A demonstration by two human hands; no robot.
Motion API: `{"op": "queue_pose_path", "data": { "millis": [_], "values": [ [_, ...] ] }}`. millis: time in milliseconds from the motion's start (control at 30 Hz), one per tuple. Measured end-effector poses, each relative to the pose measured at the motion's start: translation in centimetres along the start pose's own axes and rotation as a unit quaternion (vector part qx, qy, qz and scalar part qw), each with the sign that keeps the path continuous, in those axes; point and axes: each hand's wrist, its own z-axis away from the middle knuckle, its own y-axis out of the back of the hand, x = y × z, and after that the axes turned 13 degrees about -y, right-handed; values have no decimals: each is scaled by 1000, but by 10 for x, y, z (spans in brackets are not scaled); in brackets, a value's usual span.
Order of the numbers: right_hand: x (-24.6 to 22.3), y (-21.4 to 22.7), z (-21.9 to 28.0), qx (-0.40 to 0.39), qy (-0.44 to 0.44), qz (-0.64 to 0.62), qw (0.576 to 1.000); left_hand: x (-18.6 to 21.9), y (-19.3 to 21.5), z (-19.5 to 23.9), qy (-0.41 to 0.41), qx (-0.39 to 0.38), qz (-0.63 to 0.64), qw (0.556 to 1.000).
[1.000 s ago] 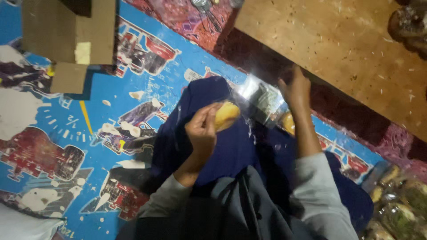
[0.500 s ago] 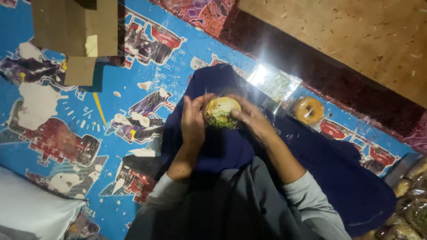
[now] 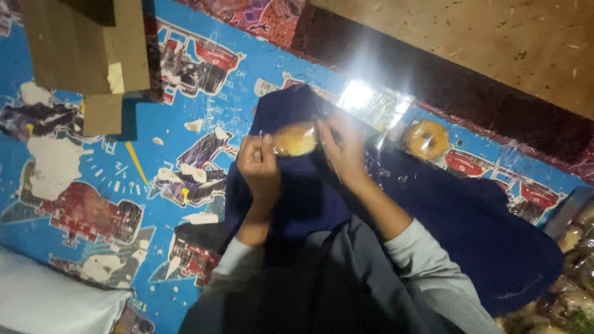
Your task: The person picks up pastries from a wooden board and places them into clear plastic bags. They seal each bag and set it aside on a blue cloth, repeating the process for multiple items.
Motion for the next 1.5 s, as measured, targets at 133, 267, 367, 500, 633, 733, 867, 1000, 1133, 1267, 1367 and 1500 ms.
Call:
{"op": "queue_pose_path", "data": {
  "millis": [133, 267, 367, 500, 633, 733, 867, 1000, 1133, 1267, 1367, 1500],
  "values": [
    [56, -24, 27, -42, -78, -59, 994, -18, 10, 26, 6, -85, -120, 989],
    [114, -18, 28, -36, -92, -52, 994, -13, -3, 23, -26, -98, -75, 992],
    [151, 1, 25, -25, -203, -143, 968, 9, -32, 19, -46, -130, -28, 990],
    [218, 47, 16, 81, -303, -232, 921, 24, -104, 36, -109, -273, 109, 950],
    [307, 143, 4, 230, -338, -254, 877, -14, -219, 21, -147, -406, 52, 900],
    [363, 198, 17, 289, -372, -172, 865, -58, -282, 11, -261, -415, -3, 871],
    [377, 219, 37, 407, -232, 217, 856, -94, -311, 27, -217, -544, -99, 805],
    [319, 210, 19, 355, -128, 110, 920, -93, -308, 34, -236, -528, -124, 807],
    [239, 188, -36, 179, -208, 59, 960, -53, -290, 15, -278, -484, -84, 825],
    [180, 166, -75, 7, -150, 50, 987, 11, -246, -3, -323, -438, 1, 839],
    [142, 157, -77, -47, -191, 92, 976, 55, -226, -20, -370, -221, 23, 902],
    [106, 169, -66, -14, 23, 15, 1000, 76, -221, -40, 2, -290, 246, 925]
  ]
}}
